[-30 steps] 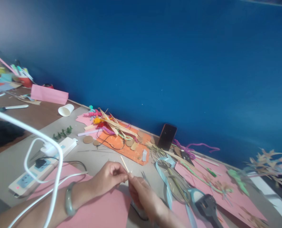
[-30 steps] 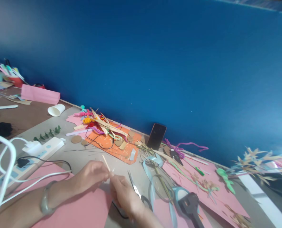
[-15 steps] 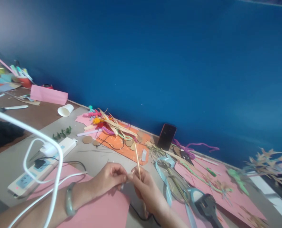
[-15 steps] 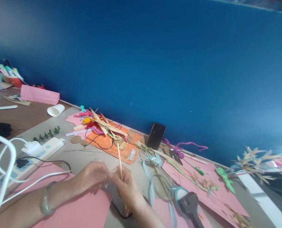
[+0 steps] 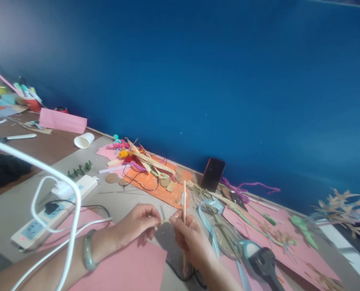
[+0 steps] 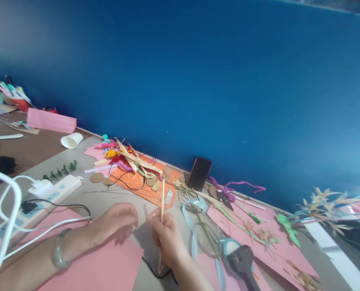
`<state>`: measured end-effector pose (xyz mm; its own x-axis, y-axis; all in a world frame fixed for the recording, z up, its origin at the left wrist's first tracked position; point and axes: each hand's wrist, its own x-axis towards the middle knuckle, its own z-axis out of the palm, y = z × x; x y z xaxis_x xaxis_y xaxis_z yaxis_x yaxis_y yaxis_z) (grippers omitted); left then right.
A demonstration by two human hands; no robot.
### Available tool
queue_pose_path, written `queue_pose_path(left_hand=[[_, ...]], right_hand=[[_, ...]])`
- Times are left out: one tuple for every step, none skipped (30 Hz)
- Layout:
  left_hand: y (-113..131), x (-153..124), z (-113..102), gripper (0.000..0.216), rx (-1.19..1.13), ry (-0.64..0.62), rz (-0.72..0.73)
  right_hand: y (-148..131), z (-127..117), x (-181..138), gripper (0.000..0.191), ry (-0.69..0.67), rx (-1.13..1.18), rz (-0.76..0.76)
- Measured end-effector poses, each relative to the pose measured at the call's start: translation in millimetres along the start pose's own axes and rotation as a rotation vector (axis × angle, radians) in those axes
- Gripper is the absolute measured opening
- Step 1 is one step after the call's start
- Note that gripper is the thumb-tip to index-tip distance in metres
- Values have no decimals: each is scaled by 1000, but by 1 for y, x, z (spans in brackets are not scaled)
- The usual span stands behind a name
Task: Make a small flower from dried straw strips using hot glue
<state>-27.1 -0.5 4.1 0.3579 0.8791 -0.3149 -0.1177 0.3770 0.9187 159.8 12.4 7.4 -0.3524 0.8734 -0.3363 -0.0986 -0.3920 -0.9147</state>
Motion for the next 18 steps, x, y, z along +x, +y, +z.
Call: queue_pose_path(left_hand=[[0, 0, 0, 23, -2, -12, -1], [-2, 1, 0, 25, 2, -23, -1], [-3, 2, 0, 26, 13, -31, -2], [-5, 2, -1, 27, 30, -34, -4], [-8, 2, -1, 28, 51, -30, -4], [-9, 2, -2, 29, 70, -19, 1], [-11, 2, -3, 30, 83, -4, 8], [-12, 2, -3, 30, 89, 9, 17], [-13, 2, -3, 31, 93, 15, 24], [-13, 2, -3, 31, 93, 12, 27], [-13, 2, -3, 30, 91, 4, 25], [-13, 3, -3, 30, 88, -7, 20], [-13, 3, -2, 29, 86, -14, 15], [-12, 3, -2, 29, 82, -18, 11], [-12, 3, -1, 29, 76, -19, 10], [-11, 3, -1, 28, 68, -17, 12], [-10, 2, 0, 28, 61, -16, 18], [-10, 2, 0, 28, 51, -16, 24]], right_hand=[[1, 0, 0, 39, 1, -7, -3], [1, 0, 0, 39, 6, -15, -7], [2, 0, 1, 39, 10, -26, -8], [2, 0, 1, 38, 11, -36, -9], [2, 1, 0, 38, 11, -48, -7], [2, 1, 0, 38, 9, -60, -6], [2, 1, 0, 37, 7, -74, -3], [2, 1, 0, 37, 6, -88, 0], [2, 2, -1, 37, 4, -103, 4], [2, 2, -1, 37, 5, -119, 6], [2, 2, -1, 38, 9, -134, 7], [2, 3, -1, 38, 13, -149, 6], [3, 3, -2, 38, 19, -160, 4], [3, 4, -2, 38, 25, -169, -1], [3, 4, -2, 37, 31, -174, -6], [4, 5, -2, 37, 35, -176, -11], [4, 6, -3, 36, 33, -176, -15], [4, 6, -3, 36, 29, -176, -17]])
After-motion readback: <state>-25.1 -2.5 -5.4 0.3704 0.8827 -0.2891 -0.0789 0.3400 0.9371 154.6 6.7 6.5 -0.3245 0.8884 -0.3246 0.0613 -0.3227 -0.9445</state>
